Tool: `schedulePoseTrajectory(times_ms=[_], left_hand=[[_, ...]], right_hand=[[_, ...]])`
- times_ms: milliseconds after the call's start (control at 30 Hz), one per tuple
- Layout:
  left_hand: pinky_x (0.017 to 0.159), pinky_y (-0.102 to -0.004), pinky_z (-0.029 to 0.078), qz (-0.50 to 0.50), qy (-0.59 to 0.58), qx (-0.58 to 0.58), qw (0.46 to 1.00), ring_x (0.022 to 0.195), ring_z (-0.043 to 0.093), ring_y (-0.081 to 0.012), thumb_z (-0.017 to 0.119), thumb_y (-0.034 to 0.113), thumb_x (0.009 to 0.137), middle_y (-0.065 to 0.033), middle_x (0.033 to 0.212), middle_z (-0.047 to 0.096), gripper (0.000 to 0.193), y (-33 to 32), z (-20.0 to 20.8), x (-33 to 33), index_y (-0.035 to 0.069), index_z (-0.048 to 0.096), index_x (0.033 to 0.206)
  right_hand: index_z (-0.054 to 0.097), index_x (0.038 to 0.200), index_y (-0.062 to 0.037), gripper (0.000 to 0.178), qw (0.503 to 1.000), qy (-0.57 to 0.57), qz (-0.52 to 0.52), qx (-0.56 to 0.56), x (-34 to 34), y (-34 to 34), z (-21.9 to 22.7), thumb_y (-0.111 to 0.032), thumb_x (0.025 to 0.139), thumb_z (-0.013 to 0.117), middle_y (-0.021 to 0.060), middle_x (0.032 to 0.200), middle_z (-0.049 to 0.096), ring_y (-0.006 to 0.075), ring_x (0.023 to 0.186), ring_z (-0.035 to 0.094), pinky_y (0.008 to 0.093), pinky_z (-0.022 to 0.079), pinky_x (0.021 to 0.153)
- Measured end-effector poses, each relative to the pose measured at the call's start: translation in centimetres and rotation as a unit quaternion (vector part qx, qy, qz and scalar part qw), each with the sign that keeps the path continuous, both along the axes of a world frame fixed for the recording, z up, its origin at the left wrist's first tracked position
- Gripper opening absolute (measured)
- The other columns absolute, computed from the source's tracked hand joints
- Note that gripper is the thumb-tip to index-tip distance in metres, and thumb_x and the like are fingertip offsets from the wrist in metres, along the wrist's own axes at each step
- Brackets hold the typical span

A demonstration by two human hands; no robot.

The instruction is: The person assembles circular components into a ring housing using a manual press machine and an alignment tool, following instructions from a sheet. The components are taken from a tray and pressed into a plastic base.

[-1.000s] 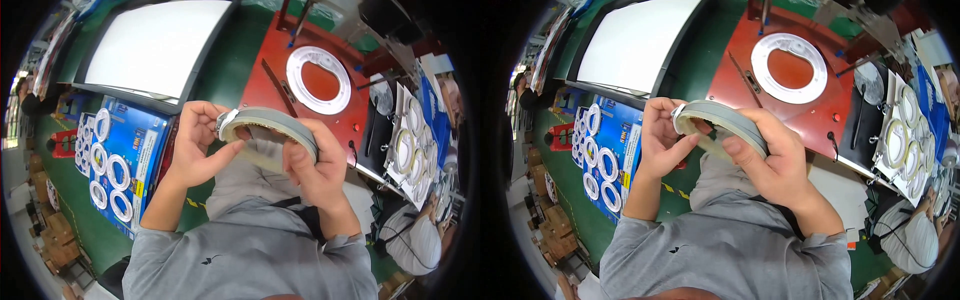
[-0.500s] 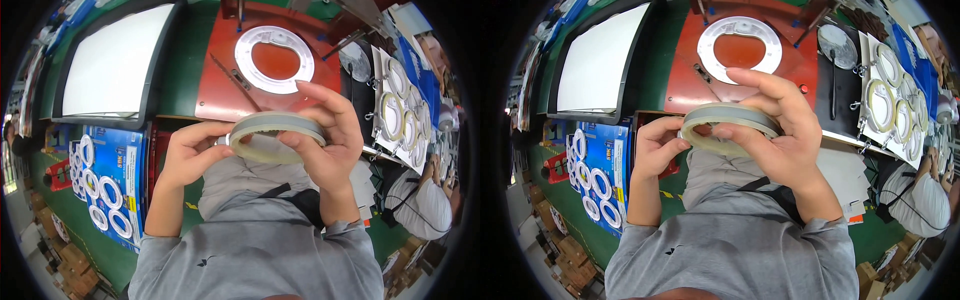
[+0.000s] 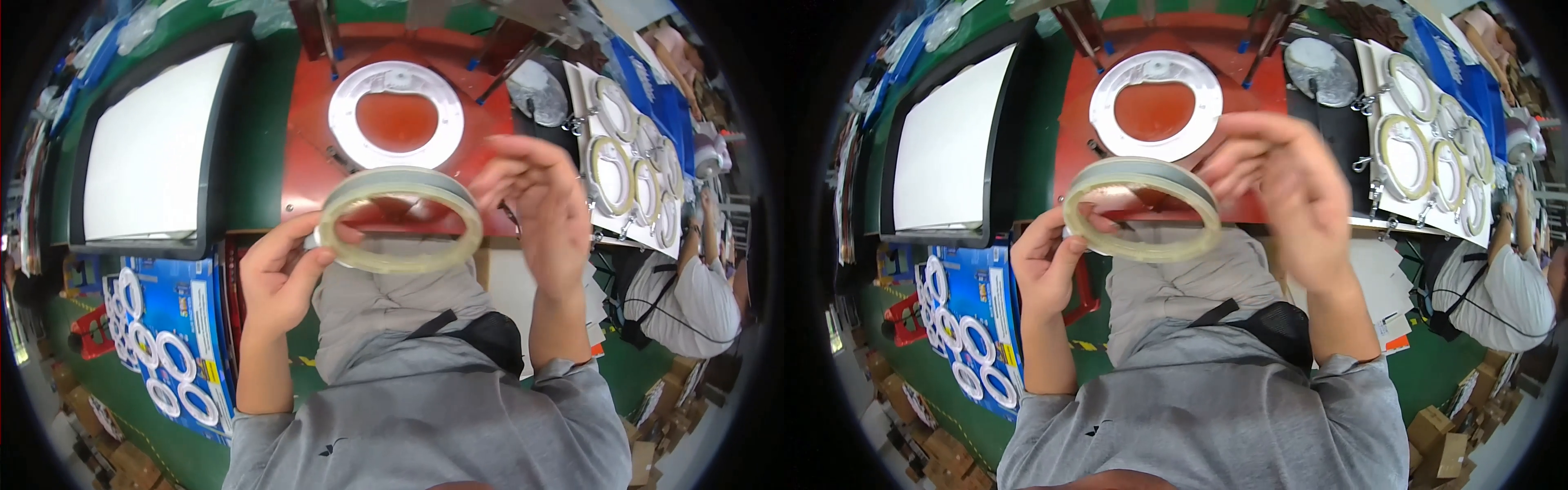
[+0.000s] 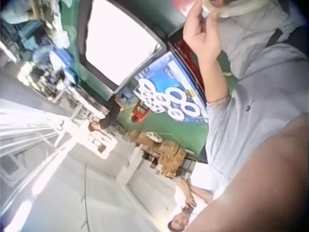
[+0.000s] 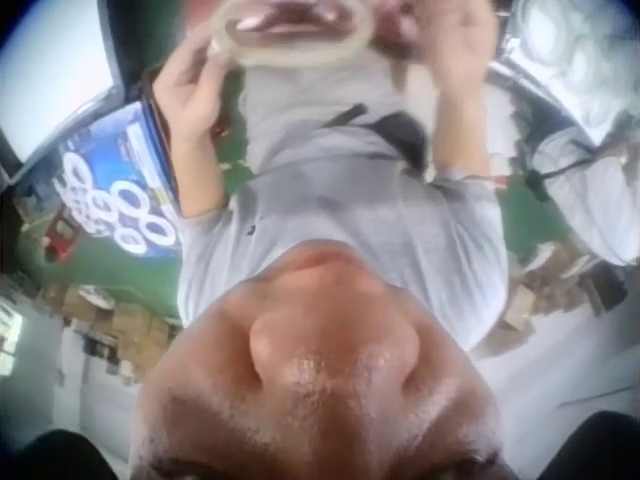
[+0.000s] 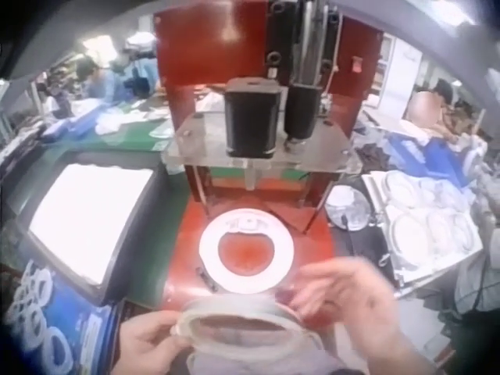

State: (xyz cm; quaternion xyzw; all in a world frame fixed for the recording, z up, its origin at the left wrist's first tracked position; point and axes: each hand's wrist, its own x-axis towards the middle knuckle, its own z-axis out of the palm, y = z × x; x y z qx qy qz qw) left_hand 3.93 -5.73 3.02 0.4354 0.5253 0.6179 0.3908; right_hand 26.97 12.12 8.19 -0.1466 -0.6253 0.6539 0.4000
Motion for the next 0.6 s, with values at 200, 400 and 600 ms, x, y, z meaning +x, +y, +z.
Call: schedulePoseTrajectory(times_ms=[200, 400, 600], left_hand=[[0.091, -0.0262, 0.054, 0.026, -0.007, -0.020, 0.999, 0.105, 0.069, -0.0162, 0.064, -0.012, 0.096, -0.0145, 0.116, 0.074, 0.036, 0.9, -0.8, -0.5, -0.011, 0.061, 0.132], [0.096, -0.0307, 0.055, 0.021, -0.038, -0.011, 0.999, 0.109, 0.071, -0.0211, 0.061, -0.004, 0.101, -0.0187, 0.118, 0.074, 0.033, 1.6, -0.9, -0.4, -0.011, 0.059, 0.134], [0.097, -0.0326, 0.056, 0.014, -0.015, -0.019, 1.000, 0.108, 0.072, -0.0228, 0.060, 0.009, 0.106, -0.0187, 0.115, 0.075, 0.032, 1.7, -0.8, -0.2, -0.010, 0.058, 0.133]], right_hand=[[0.061, 0.125, 0.0049, 0.034, 0.744, -0.481, -0.354, 0.300, 5.3, 5.7, -3.5, -0.014, 0.098, 0.069, 0.0221, 0.110, 0.069, 0.0336, 0.096, 0.071, 0.0421, 0.056, 0.084], [0.059, 0.103, 0.0047, 0.022, 0.623, -0.589, -0.360, 0.368, 5.2, 6.7, -6.9, -0.014, 0.095, 0.067, 0.0244, 0.098, 0.062, 0.0447, 0.089, 0.063, 0.0504, 0.053, 0.082], [0.059, 0.101, 0.0040, 0.019, 0.681, -0.530, -0.409, 0.296, 4.3, 8.1, -5.0, -0.015, 0.099, 0.063, 0.0273, 0.095, 0.068, 0.0466, 0.090, 0.067, 0.0530, 0.054, 0.077]])
